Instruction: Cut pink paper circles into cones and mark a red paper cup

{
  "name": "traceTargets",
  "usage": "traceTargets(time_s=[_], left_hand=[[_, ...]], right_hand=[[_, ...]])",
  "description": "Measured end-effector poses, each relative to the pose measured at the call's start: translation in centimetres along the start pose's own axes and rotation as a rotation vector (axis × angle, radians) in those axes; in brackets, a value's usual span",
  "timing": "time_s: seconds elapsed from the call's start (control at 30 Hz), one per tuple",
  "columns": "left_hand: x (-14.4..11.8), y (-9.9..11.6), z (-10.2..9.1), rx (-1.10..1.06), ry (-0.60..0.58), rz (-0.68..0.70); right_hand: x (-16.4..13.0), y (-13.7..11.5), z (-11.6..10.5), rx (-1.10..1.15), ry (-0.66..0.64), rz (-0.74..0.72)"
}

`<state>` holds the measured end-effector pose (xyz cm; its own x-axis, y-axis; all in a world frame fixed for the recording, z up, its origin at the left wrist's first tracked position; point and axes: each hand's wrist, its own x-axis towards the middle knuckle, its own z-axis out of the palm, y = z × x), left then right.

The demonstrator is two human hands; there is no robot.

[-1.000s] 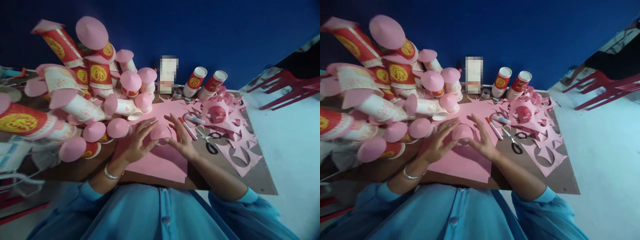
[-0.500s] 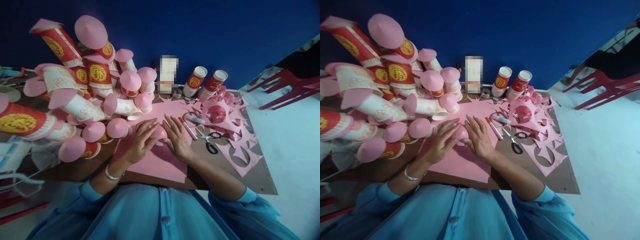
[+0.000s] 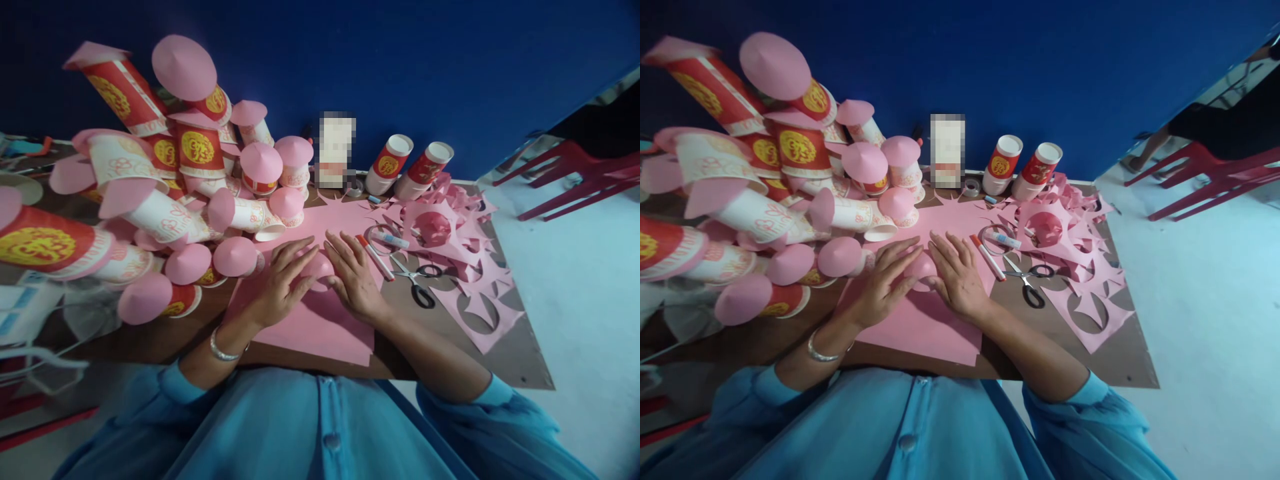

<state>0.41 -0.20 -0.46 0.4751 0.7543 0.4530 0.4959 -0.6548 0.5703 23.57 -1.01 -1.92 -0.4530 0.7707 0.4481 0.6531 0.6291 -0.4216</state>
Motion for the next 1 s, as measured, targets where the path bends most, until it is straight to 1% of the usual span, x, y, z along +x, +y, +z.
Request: traceTargets(time_s=[0.23, 0.37, 0.6, 0.8, 1.0], left_hand=[[0.01, -0.06, -0.07, -0.011, -0.015, -0.024], [0.0, 0.06, -0.13, 0.008, -0.035, -0.059], [0.15, 0.18, -0.37, 0.02, -0.049, -0.059], [0.14, 0.17, -0.38, 0.025, -0.062, -0.065], [0.09, -0.05, -0.23, 0.019, -0.043, -0.04]], right_hand=[[0.27, -0.29, -0.33, 0.006, -0.024, 0.039], [0.43, -0.5, -0.56, 0.015, -0.01, 0.049], [0.44, -0.63, -0.76, 0.0, -0.031, 0.062], [0.38, -0.66, -0.6, -0.03, 0.003, 0.028], [0.31, -0.52, -0.29, -0.031, -0.008, 0.029]])
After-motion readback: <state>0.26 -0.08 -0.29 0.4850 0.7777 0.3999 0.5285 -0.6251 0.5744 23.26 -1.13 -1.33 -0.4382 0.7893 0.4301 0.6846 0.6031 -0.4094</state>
